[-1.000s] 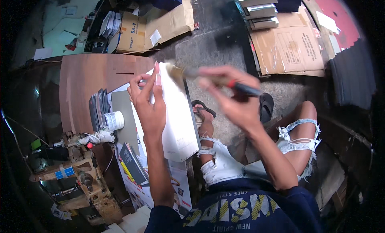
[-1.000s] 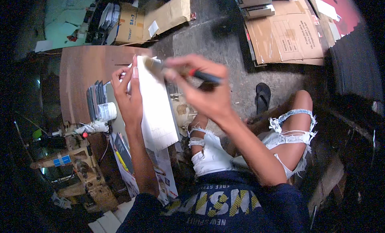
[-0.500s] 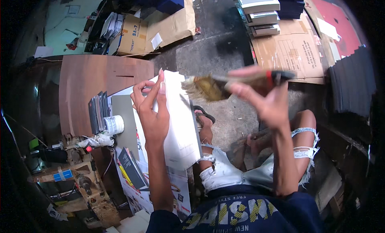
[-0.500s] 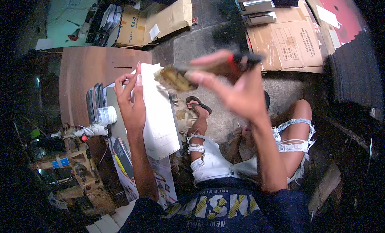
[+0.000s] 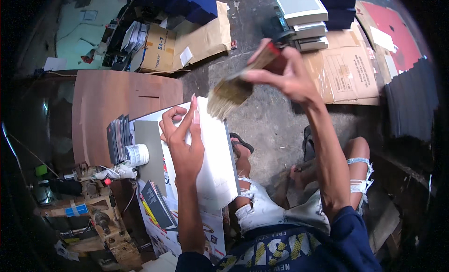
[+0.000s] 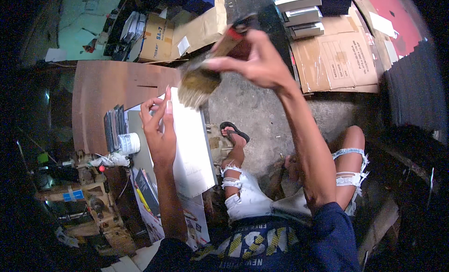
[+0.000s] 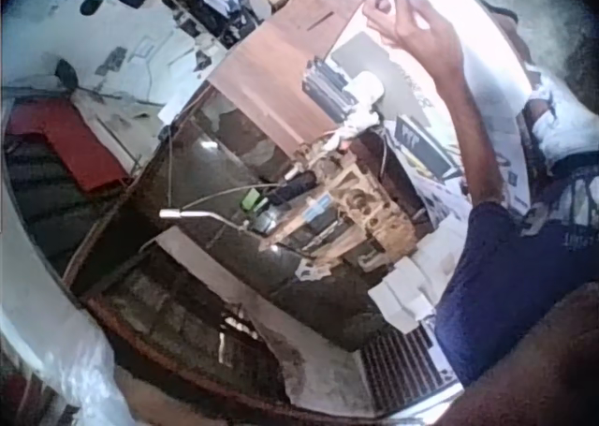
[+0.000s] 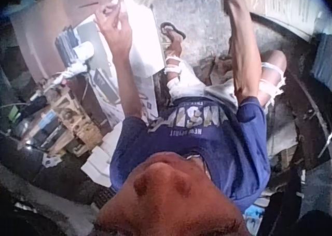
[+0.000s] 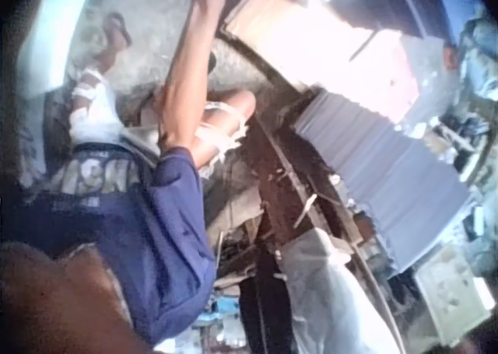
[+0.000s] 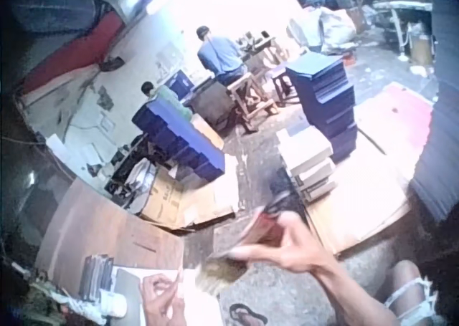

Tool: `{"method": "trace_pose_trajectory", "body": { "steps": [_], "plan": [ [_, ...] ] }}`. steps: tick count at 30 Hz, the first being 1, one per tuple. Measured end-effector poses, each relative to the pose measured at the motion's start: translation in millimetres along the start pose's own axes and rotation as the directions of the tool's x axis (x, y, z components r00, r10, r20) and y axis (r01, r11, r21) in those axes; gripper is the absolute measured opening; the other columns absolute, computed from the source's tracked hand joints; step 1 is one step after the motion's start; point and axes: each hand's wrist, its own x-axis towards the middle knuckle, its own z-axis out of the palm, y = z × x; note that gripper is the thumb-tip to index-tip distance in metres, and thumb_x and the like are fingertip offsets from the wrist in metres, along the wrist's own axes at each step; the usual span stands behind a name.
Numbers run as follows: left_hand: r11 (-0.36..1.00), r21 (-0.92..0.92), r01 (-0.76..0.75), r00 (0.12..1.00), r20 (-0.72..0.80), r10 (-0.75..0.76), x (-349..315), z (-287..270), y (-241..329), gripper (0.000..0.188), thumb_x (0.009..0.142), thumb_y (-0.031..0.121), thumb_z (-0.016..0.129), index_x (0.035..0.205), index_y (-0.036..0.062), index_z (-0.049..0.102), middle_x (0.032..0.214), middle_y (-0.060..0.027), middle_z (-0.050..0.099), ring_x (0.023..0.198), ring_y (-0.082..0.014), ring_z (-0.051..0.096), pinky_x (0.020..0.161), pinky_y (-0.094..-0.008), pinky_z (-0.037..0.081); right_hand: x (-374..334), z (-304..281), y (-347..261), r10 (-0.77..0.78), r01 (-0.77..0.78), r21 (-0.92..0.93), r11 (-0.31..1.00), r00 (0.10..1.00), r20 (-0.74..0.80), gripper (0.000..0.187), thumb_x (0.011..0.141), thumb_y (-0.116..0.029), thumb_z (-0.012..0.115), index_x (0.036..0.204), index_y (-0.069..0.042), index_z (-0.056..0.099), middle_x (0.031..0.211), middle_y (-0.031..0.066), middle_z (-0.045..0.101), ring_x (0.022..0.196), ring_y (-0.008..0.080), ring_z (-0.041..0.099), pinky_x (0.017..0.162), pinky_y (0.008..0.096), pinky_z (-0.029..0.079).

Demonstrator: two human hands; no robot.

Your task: The person applies adhesive to the spine of a white book block using a brush, aligns the block with a cover, and stacks the completed assembly on a table.

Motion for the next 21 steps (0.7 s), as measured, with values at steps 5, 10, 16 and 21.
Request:
{"method": "trace_pose_trajectory", "body": {
  "steps": [5, 10, 16, 21],
  "plan": [
    [1.000, 0.006, -0.029, 1.000, 0.013, 0.029, 1.0, 2.9, -2.4, 0.039, 0.097, 0.017, 0.057, 0.135, 0.0186, 0.066, 0.111, -0.0067, 0.050, 0.108, -0.0230, 0.045, 0.104, -0.0441, 0.030, 17.3, 21.7, 8.6, -0.018, 0.019, 0.002, 1.000, 0.987, -0.159, 0.028, 0.082, -0.016, 0.083, 0.101, -0.003, 0.066, 0.092, 0.0078, 0.073, 0.087, 0.0167, 0.070, 0.084, 0.0342, 0.058],
    [1.000, -0.008, -0.017, 1.000, 0.009, 0.017, 0.0, 1.7, 1.9, 0.039, 0.097, 0.018, 0.057, 0.135, 0.0195, 0.065, 0.111, -0.0064, 0.050, 0.108, -0.0224, 0.045, 0.103, -0.0415, 0.031, -5.3, 17.7, -9.7, -0.120, 0.130, 0.052, 0.990, 0.978, -0.169, 0.029, 0.081, -0.015, 0.083, 0.101, -0.001, 0.067, 0.092, 0.0097, 0.073, 0.084, 0.0174, 0.071, 0.075, 0.0323, 0.059],
    [0.998, 0.067, -0.015, 1.000, 0.012, 0.014, -2.3, -0.8, 0.2, 0.037, 0.100, 0.013, 0.055, 0.136, 0.0137, 0.064, 0.113, -0.0061, 0.049, 0.106, -0.0175, 0.045, 0.084, -0.0277, 0.043, -19.9, 31.1, -22.3, 0.079, -0.145, -0.104, 0.984, 0.877, -0.475, 0.028, 0.083, -0.026, 0.082, 0.085, 0.000, 0.071, 0.075, 0.0070, 0.073, 0.066, 0.0146, 0.068, 0.065, 0.0282, 0.055],
    [0.999, -0.022, -0.033, 0.999, -0.006, 0.033, -2.4, 3.1, -8.5, 0.039, 0.098, 0.015, 0.056, 0.136, 0.0178, 0.065, 0.112, -0.0063, 0.050, 0.107, -0.0203, 0.046, 0.098, -0.0397, 0.033, -54.0, 61.9, -27.7, 0.220, -0.311, -0.119, 0.943, 0.851, -0.477, 0.026, 0.081, -0.020, 0.081, 0.084, 0.001, 0.067, 0.073, 0.0073, 0.069, 0.061, 0.0108, 0.062, 0.055, 0.0231, 0.048]
  ]
}}
